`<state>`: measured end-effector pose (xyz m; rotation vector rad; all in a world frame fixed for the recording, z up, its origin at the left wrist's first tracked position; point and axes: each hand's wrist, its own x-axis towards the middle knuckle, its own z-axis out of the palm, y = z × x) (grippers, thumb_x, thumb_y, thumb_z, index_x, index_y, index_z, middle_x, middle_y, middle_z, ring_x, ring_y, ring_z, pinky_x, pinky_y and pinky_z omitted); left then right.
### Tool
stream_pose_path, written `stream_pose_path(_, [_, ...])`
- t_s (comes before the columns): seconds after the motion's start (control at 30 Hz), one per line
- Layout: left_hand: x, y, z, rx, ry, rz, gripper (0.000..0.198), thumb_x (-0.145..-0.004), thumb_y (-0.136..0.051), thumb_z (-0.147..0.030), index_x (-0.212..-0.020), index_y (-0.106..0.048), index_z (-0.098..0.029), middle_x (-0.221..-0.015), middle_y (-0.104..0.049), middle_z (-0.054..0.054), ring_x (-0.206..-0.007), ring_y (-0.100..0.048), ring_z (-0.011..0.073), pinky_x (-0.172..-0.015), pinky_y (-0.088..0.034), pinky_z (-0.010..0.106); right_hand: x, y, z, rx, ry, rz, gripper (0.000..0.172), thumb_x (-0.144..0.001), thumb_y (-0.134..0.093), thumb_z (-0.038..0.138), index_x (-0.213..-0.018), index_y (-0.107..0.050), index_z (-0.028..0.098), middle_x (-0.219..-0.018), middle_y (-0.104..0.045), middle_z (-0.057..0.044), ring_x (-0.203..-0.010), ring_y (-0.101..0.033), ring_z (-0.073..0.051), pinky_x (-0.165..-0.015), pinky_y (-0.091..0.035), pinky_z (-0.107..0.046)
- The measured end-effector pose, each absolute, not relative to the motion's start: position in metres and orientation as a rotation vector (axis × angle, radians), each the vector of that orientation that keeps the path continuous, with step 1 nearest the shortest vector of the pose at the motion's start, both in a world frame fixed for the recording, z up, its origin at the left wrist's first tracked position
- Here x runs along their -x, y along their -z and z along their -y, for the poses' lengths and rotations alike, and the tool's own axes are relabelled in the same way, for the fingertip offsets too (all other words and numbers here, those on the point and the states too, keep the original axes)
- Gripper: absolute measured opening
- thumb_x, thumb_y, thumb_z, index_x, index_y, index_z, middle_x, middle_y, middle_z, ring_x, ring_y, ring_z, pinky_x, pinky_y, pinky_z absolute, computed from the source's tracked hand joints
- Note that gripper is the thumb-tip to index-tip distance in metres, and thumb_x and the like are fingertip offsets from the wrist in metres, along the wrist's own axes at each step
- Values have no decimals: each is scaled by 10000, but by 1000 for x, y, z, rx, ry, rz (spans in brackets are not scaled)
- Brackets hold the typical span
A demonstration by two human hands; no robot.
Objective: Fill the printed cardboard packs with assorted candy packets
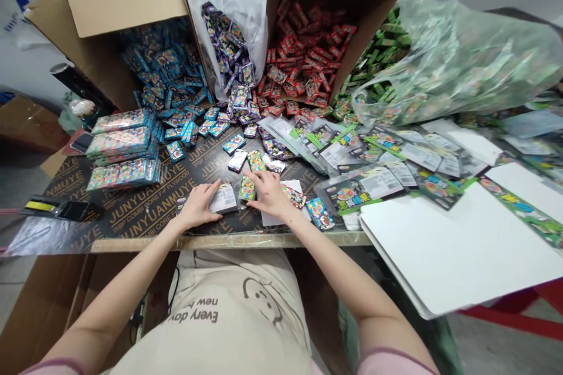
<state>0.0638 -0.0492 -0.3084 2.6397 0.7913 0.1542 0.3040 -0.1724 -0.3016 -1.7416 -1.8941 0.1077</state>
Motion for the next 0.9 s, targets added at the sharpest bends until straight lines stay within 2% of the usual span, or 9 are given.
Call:
stream_pose_path(0.17, [-61, 309, 59, -2541, -315, -695, 1095, -573, -807, -318, -1484, -214, -184, -1256, -508, 137, -1163, -479, 323, -1023, -363, 463, -297, 296, 175, 1488, -447, 2003, 853, -746, -722, 474, -1459, -316, 239, -1368, -518, -137, -1203, -511, -309, -996, -366, -478])
stream_pose_path(0.27, [-64, 300, 61, -2422, -356, -673, 1064, -556, -810, -308, -1469, -272, -217, -1245, -487, 119, -1157, -484, 318, -1016, -378, 457, -298, 288, 171, 1315, -631, 1901, 873, -714, -749, 491, -1451, -336, 272, -1436, -465, -108, -1302, -454, -288, -1065, -365, -457])
stream_pose_path(0.37, [-73, 289, 57, -2189, -658, -852, 1055, -505, -854, -355, -1431, -366, -226, -1192, -467, 91, -1132, -494, 303, -1012, -389, 432, -289, 281, 161, 1324, -651, 1469, 847, -696, -756, 511, -1422, -364, 317, -1421, -481, -83, -1324, -443, -267, -1071, -390, -452])
stream_pose_path(0.43, [-83, 284, 56, -1937, -891, -920, 939, -539, -848, -398, -1375, -453, -231, -1124, -488, 67, -1086, -521, 273, -987, -410, 393, -276, 274, 151, 1284, -691, 1147, 835, -716, -725, 537, -1423, -326, 343, -1382, -517, -75, -1261, -511, -247, -1007, -460, -432])
stream_pose_path(0.5, [-94, 283, 58, -1700, -1015, -870, 648, -664, -777, -413, -1251, -578, -225, -1037, -538, 49, -1010, -552, 233, -933, -436, 340, -259, 265, 139, 1201, -775, 912, 800, -743, -676, 565, -1414, -309, 331, -1288, -588, -68, -1154, -591, -226, -931, -515, -401])
stream_pose_path(0.6, [-110, 286, 69, -1478, -1056, -767, 305, -786, -678, -408, -1009, -693, -201, -931, -609, 34, -938, -570, 192, -889, -438, 282, -239, 254, 121, 1149, -805, 572, 634, -753, -625, 574, -1270, -435, 260, -1039, -681, -37, -959, -663, -204, -815, -553, -352])
stream_pose_path(0.67, [-116, 288, 80, -1300, -1073, -761, 302, -787, -675, -458, -916, -706, -187, -880, -642, 28, -906, -584, 183, -872, -444, 274, -232, 249, 113, 1162, -813, 426, 517, -715, -657, 525, -1116, -499, 240, -860, -685, -1, -807, -673, -189, -705, -553, -314])
stream_pose_path(0.77, [-119, 285, 90, -890, -1066, -782, 403, -735, -695, -552, -793, -689, -153, -765, -667, 35, -796, -623, 187, -794, -483, 287, -227, 249, 112, 1175, -871, 420, 419, -653, -697, 374, -992, -485, 252, -693, -658, 53, -647, -647, -163, -605, -515, -276])
stream_pose_path(0.9, [-113, 269, 83, -569, -891, -777, 314, -660, -770, -417, -771, -680, -137, -719, -685, 32, -674, -641, 175, -696, -504, 278, -224, 248, 124, 1113, -926, 463, 421, -665, -667, 322, -1001, -417, 274, -738, -697, 60, -678, -676, -169, -670, -524, -308])
